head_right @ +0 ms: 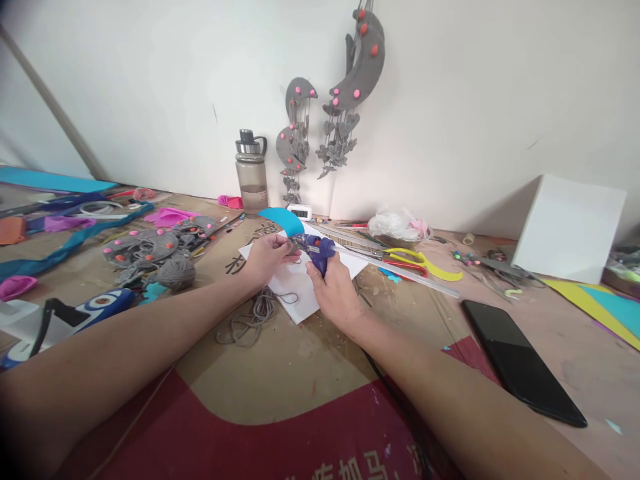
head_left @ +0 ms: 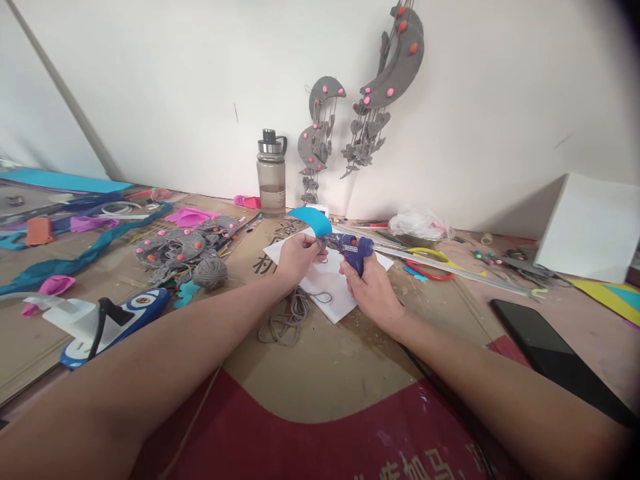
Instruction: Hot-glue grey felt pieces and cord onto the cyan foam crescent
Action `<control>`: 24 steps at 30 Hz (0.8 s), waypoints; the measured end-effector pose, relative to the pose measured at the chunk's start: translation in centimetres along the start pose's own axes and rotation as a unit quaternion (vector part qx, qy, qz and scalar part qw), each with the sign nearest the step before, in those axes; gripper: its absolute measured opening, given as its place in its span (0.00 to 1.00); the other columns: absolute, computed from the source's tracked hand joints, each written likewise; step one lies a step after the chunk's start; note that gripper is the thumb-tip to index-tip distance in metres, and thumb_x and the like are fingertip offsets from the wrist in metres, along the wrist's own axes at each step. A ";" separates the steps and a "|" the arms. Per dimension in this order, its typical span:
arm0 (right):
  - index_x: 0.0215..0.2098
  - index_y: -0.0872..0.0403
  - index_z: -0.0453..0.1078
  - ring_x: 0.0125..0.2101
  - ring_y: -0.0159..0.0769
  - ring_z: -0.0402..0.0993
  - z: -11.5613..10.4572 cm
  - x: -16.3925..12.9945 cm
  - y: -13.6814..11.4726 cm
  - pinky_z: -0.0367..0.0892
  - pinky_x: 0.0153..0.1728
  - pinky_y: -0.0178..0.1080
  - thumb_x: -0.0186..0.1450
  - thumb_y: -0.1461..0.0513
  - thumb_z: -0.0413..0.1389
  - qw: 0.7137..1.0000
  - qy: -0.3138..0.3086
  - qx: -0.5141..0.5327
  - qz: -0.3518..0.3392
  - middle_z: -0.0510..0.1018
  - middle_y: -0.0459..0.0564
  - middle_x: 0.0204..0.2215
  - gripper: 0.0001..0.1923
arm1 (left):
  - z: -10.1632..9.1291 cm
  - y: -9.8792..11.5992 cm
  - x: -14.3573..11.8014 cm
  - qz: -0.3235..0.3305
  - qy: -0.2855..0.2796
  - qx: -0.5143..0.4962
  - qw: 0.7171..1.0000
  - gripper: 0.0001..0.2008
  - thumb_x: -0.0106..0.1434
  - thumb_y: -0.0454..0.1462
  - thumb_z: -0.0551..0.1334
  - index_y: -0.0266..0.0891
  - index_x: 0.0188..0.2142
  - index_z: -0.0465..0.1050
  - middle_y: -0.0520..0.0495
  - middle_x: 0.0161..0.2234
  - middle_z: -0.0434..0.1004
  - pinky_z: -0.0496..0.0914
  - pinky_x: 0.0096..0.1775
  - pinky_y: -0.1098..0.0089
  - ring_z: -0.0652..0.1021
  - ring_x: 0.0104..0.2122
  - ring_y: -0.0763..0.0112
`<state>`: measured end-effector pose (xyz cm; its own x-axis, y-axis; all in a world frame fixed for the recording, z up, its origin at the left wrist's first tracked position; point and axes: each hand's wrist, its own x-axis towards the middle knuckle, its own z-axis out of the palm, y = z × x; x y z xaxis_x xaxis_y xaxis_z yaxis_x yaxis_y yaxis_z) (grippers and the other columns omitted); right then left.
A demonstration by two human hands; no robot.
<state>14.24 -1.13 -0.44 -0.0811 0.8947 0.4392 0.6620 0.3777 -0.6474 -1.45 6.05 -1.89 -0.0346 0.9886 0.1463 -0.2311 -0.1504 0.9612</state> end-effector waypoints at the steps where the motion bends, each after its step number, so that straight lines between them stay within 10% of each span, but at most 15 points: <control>1: 0.40 0.56 0.66 0.29 0.42 0.71 0.0 0.0 0.0 0.65 0.33 0.42 0.67 0.51 0.46 1.000 0.000 -0.001 0.000 0.73 0.51 0.24 0.17 | 0.0 0.0 0.0 -0.001 0.001 -0.001 1.000 0.08 0.54 0.32 0.67 0.35 0.25 0.67 0.49 0.23 0.75 0.77 0.36 0.66 0.80 0.26 0.69; 24: 0.42 0.56 0.65 0.27 0.42 0.71 0.0 0.0 0.0 0.65 0.32 0.43 0.67 0.52 0.46 1.000 0.017 -0.011 0.008 0.73 0.50 0.23 0.17 | 0.1 0.7 -0.3 0.022 0.024 -0.032 0.999 0.03 0.58 0.31 0.63 0.33 0.29 0.69 0.47 0.26 0.76 0.77 0.40 0.62 0.80 0.28 0.71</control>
<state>14.29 -1.11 -0.42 -0.0450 0.8921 0.4496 0.6791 0.3573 -0.6412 -1.50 5.63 -1.19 -0.0932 0.9801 0.1753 -0.2890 -0.1951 0.9372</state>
